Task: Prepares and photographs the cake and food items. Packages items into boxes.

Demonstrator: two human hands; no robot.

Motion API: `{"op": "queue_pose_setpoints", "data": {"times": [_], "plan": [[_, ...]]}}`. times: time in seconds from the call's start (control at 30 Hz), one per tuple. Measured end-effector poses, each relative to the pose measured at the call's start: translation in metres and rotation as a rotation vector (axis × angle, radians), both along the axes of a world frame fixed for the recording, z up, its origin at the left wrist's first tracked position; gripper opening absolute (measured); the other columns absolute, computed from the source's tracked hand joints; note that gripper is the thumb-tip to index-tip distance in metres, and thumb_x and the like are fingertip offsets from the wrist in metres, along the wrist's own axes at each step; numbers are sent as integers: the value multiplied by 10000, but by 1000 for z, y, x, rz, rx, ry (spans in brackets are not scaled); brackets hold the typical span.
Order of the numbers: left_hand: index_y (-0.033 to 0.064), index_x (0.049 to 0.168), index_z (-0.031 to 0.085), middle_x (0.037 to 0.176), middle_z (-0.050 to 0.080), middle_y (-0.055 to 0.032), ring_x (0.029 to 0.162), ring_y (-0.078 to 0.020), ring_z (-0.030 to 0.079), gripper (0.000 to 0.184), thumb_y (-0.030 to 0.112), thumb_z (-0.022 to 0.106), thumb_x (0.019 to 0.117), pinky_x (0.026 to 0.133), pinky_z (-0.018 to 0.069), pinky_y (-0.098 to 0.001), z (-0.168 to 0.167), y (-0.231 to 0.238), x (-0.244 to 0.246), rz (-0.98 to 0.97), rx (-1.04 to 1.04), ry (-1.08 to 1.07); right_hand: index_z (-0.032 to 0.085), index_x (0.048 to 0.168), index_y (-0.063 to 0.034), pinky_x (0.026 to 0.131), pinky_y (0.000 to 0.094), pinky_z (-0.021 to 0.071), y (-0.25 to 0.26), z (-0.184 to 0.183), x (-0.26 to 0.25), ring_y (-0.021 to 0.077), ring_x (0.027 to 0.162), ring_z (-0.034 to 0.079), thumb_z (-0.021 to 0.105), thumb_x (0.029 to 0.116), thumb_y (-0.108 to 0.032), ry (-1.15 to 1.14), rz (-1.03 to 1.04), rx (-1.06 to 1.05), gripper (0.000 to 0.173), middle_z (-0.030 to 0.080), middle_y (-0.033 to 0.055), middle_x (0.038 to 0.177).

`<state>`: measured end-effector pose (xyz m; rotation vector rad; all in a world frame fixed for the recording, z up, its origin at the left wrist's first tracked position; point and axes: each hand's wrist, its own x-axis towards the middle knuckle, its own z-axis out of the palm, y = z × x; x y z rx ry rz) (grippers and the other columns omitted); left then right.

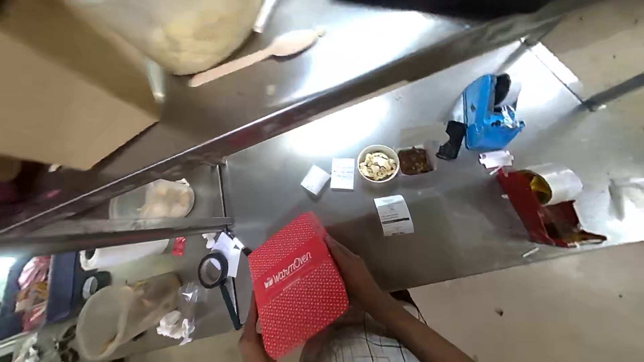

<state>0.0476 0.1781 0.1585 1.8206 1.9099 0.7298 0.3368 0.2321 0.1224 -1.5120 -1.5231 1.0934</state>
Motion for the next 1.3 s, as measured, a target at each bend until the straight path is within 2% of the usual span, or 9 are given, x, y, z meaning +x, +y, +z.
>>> {"op": "queue_pose_setpoints", "data": {"times": [0.3, 0.5, 0.6, 0.67, 0.83, 1.0, 1.1, 1.2, 1.3], "plan": [[-172, 1243, 605, 1171, 684, -289, 1070, -253, 704, 553, 269, 592, 911, 978, 554, -386, 27, 23, -21, -122, 3, 84, 542, 1435, 17, 970, 471, 564, 11, 41, -3, 295, 1186, 671, 756, 770, -65, -132, 0, -49, 703, 647, 157, 1362], [-175, 1316, 478, 1329, 526, -345, 1271, -340, 538, 664, 344, 618, 926, 1093, 456, -449, -15, 20, -11, -106, 38, -149, 531, 1496, -90, 1205, 436, 384, -10, -20, -13, 207, 1434, 473, 472, 1057, -226, 133, -139, -37, 463, 530, 84, 1527], [-165, 1360, 364, 1503, 422, -286, 1424, -248, 442, 617, 373, 456, 1073, 1181, 391, -383, -68, 21, -5, -1, 72, -686, 499, 1518, -110, 1129, 396, 485, -9, -26, -15, 114, 1325, 572, 495, 1055, -323, 217, -143, -31, 510, 586, 34, 1473], [-121, 1356, 362, 1312, 590, -175, 1229, -119, 600, 515, 331, 386, 1110, 1066, 499, -308, -97, 14, -5, 38, 116, -846, 474, 1516, -45, 1109, 365, 499, -12, -16, -15, 102, 1279, 601, 532, 1033, -338, 225, -116, -21, 568, 614, 63, 1433], [-134, 1276, 414, 1224, 647, -141, 1090, -93, 663, 583, 379, 548, 1034, 983, 558, -287, -29, 24, 28, 140, 168, -934, 553, 1397, 49, 1002, 250, 538, -15, 1, -21, 20, 1099, 659, 581, 997, -352, 170, -140, 30, 567, 707, 73, 1237], [-165, 1409, 301, 1329, 590, -188, 1185, -107, 629, 620, 311, 503, 1066, 1037, 527, -288, -49, 19, 34, 182, 81, -1050, 637, 1295, 47, 844, 288, 593, -16, -6, -18, 45, 896, 705, 542, 991, -323, 74, -199, 3, 489, 755, 69, 1012], [-159, 1522, 151, 1542, 397, -266, 1399, -175, 478, 925, 290, 705, 932, 1162, 425, -319, -61, 12, 10, -20, -89, -876, 562, 1408, 17, 862, 358, 602, -13, -5, -8, 93, 936, 719, 566, 985, -340, 17, -75, -8, 553, 752, 84, 1075], [-105, 1575, 163, 1620, 271, -293, 1519, -330, 300, 1015, 312, 762, 869, 1258, 258, -479, -34, 4, -18, -219, -216, -505, 278, 1588, 6, 1077, 404, 519, -12, 25, 25, 166, 1251, 624, 707, 900, -125, -27, 298, -107, 821, 588, 132, 1439], [-92, 1556, 265, 1478, 512, -260, 1357, -298, 547, 666, 81, 575, 992, 1159, 431, -474, 11, -10, -24, -219, -342, -462, 375, 1559, -24, 1071, 429, 520, -19, 54, 57, 236, 1331, 574, 518, 938, 13, 59, 285, -169, 639, 466, 148, 1559]]}}
